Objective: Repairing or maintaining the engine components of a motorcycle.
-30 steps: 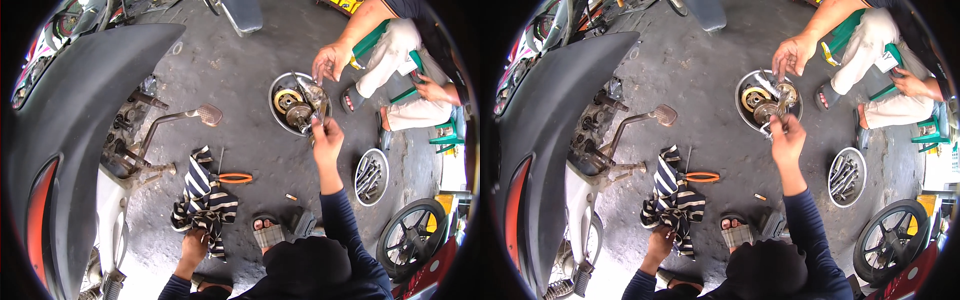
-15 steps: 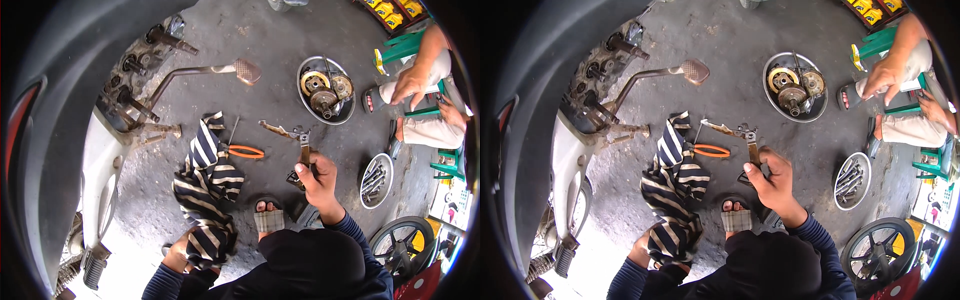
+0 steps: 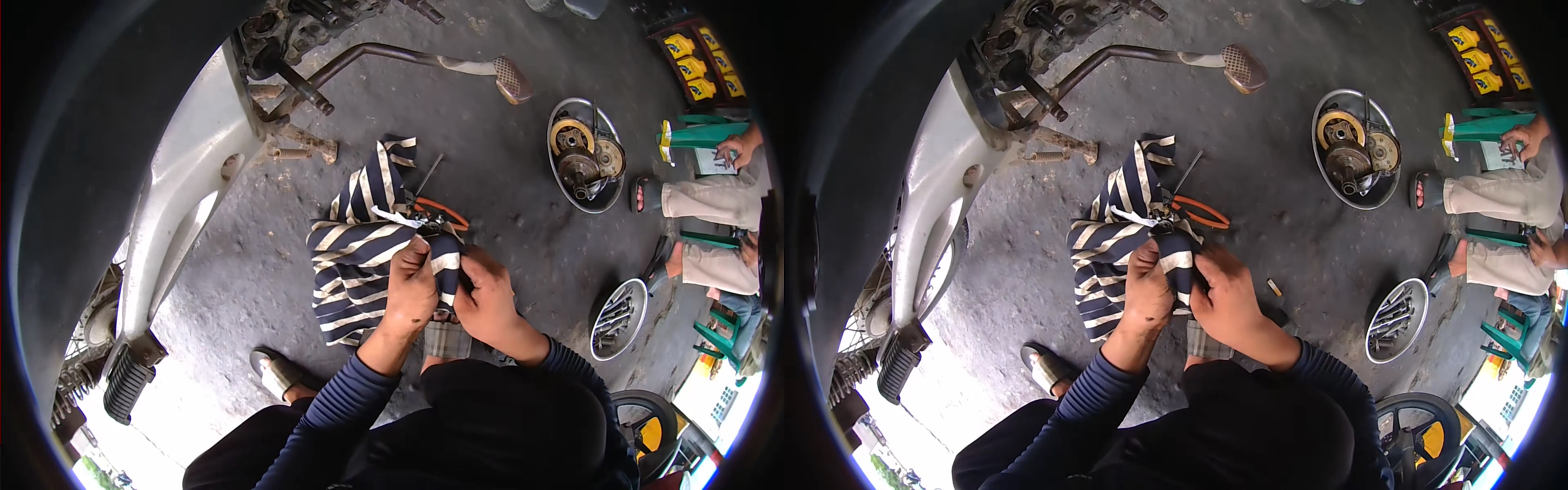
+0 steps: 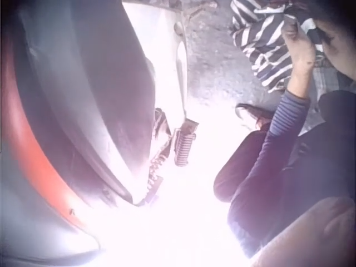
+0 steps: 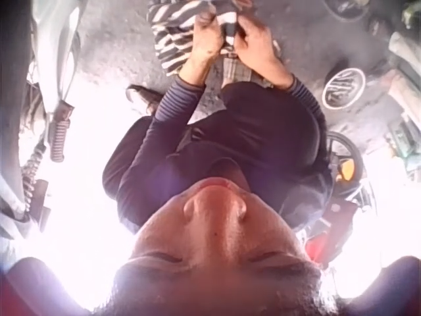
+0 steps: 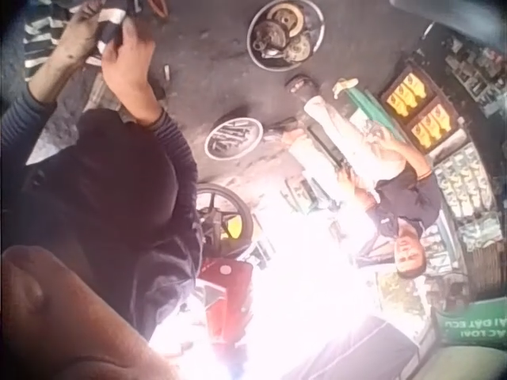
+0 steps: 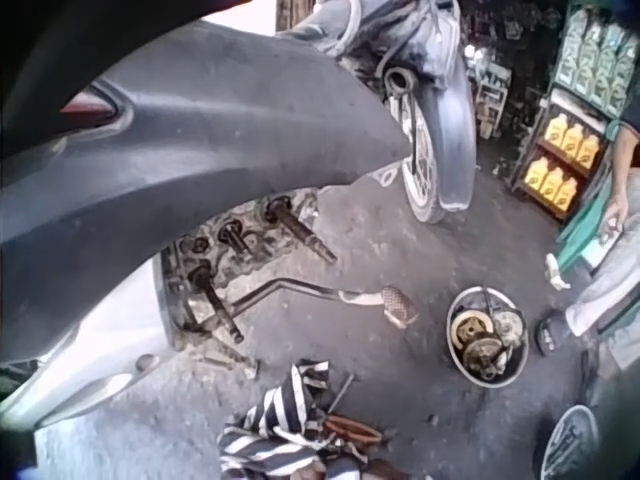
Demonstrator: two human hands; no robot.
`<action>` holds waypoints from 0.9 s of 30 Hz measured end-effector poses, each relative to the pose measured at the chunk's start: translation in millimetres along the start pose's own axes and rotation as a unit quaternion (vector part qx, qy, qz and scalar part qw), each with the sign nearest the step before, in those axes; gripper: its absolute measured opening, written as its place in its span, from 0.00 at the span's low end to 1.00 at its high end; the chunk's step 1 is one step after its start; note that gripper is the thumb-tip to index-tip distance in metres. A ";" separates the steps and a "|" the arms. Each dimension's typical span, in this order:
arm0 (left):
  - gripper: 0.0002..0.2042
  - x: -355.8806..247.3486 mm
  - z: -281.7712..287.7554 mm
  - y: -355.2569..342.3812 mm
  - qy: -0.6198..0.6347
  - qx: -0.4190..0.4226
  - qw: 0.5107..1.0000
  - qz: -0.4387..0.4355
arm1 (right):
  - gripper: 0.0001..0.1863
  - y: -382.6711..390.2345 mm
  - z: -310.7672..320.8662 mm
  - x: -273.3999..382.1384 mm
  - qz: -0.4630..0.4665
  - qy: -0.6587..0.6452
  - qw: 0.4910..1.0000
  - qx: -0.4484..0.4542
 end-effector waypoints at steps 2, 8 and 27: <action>0.08 1.0 1.3 -0.6 0.052 -0.011 0.997 0.058 | 0.16 1.5 -0.3 -1.8 -0.002 -0.005 1.000 -0.019; 0.11 -6.7 -2.4 -5.9 0.210 0.035 0.976 0.056 | 0.09 -3.2 9.2 -5.0 -0.043 -0.161 0.979 -0.119; 0.08 5.4 59.7 -39.3 -0.319 -0.173 0.932 0.011 | 0.15 38.5 -6.5 -49.3 -0.220 -0.151 0.942 0.205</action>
Point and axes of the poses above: each hand's wrist, its own y-axis away from the middle knuckle, its own z-axis out of the back of the hand, x = y × z, the point moved 1 cm from there along -y, towards the middle knuckle, and after that the axes turned 9 degrees about -y, right-handed, at the moved point
